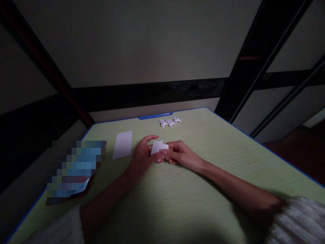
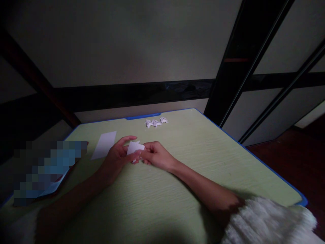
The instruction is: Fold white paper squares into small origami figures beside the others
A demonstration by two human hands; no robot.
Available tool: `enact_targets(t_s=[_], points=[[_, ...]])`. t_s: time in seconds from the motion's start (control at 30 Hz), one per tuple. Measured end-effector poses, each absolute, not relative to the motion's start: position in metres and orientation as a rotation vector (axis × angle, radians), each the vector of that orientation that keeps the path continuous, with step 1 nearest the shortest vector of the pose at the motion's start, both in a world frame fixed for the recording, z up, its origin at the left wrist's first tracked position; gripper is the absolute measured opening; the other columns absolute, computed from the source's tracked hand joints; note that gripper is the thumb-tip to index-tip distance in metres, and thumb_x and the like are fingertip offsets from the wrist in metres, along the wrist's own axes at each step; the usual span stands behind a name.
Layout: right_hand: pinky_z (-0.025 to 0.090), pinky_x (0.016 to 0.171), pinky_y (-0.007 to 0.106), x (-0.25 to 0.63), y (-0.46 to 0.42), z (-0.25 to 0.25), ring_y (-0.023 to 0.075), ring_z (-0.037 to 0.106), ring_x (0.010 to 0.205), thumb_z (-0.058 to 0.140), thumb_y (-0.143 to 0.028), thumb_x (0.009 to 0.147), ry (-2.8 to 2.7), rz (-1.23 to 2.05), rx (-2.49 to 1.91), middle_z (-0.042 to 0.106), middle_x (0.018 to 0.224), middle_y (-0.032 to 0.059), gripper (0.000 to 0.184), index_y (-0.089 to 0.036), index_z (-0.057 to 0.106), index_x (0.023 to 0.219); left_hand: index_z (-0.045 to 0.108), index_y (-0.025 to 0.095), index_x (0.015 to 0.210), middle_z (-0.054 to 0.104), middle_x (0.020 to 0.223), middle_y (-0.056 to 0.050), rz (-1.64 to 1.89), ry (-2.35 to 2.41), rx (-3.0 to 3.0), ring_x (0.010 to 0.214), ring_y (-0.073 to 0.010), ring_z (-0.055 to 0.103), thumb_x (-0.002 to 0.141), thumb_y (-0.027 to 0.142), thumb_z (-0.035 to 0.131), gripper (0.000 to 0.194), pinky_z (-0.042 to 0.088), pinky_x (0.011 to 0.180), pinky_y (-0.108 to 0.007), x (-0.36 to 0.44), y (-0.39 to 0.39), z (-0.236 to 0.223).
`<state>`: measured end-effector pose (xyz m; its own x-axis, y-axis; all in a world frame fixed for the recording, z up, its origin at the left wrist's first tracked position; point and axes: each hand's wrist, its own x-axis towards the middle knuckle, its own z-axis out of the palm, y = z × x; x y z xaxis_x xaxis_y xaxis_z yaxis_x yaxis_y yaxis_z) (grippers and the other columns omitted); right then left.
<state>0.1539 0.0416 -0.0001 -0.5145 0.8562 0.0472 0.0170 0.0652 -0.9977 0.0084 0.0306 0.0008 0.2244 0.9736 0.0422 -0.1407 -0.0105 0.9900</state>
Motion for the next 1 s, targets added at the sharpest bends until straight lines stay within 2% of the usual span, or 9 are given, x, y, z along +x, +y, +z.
enact_targets(t_s=[0.23,0.4,0.53,0.63,0.73,0.87,1.0], points=[[0.022,0.041,0.019,0.1564,0.0424,-0.0061,0.0035,0.034,0.039,0.056,-0.042,0.068,-1.506,1.602,-0.771,0.045,0.046,-0.0049,0.032,-0.013,0.048,0.058,0.038,0.016,0.105,0.062,0.061,0.003,1.104,0.871,1.177,0.049,-0.0082,0.054,0.059,0.017,0.066,0.054,0.042,0.048,-0.019,0.0094,0.0318,-0.0008],[0.024,0.042,0.02,0.1547,0.0407,-0.0045,0.004,0.035,0.04,0.056,-0.036,0.069,-1.523,1.514,-0.824,0.045,0.046,-0.0045,0.028,-0.013,0.048,0.056,0.042,0.016,0.099,0.063,0.066,0.001,1.099,0.926,1.143,0.054,-0.0105,0.057,0.056,0.018,0.068,0.051,0.043,0.048,-0.02,0.0102,0.0322,0.001],[0.027,0.043,0.02,0.1525,0.0413,-0.0031,0.0048,0.038,0.041,0.059,-0.032,0.066,-1.489,1.488,-0.88,0.047,0.046,-0.004,0.025,-0.014,0.046,0.055,0.043,0.015,0.093,0.062,0.062,0.002,1.138,0.958,1.171,0.052,-0.0092,0.056,0.057,0.017,0.067,0.044,0.043,0.047,-0.019,0.0097,0.0331,0.0005],[0.031,0.045,0.021,0.1527,0.0418,-0.0006,0.0056,0.041,0.045,0.064,-0.027,0.062,-1.355,1.419,-0.879,0.049,0.055,-0.0041,0.021,-0.015,0.047,0.068,0.042,0.015,0.095,0.061,0.059,0.003,1.106,0.946,1.238,0.047,-0.0072,0.053,0.056,0.015,0.066,0.045,0.042,0.045,-0.018,0.0092,0.0326,-0.0004],[0.034,0.047,0.021,0.154,0.0421,0.0009,0.006,0.043,0.049,0.066,-0.023,0.058,-1.293,1.397,-0.847,0.052,0.065,-0.0031,0.03,-0.016,0.048,0.08,0.038,0.016,0.099,0.062,0.06,0.003,1.001,0.934,1.3,0.047,-0.0083,0.053,0.056,0.015,0.066,0.052,0.041,0.044,-0.018,0.0097,0.0312,-0.001],[0.031,0.046,0.021,0.1543,0.0419,-0.0017,0.0063,0.044,0.046,0.064,-0.026,0.06,-1.413,1.512,-0.822,0.051,0.055,-0.0025,0.021,-0.013,0.05,0.066,0.037,0.017,0.1,0.062,0.062,0.002,0.94,0.932,1.376,0.049,-0.0098,0.054,0.057,0.016,0.064,0.051,0.041,0.045,-0.019,0.0115,0.0305,-0.0021],[0.028,0.044,0.02,0.1535,0.0428,-0.0039,0.0055,0.042,0.043,0.064,-0.029,0.06,-1.338,1.496,-0.829,0.05,0.05,-0.0037,0.022,-0.013,0.05,0.062,0.041,0.016,0.095,0.06,0.059,0.004,1.063,1.02,1.365,0.048,-0.0092,0.055,0.057,0.015,0.063,0.044,0.043,0.047,-0.02,0.0125,0.031,-0.0014]])
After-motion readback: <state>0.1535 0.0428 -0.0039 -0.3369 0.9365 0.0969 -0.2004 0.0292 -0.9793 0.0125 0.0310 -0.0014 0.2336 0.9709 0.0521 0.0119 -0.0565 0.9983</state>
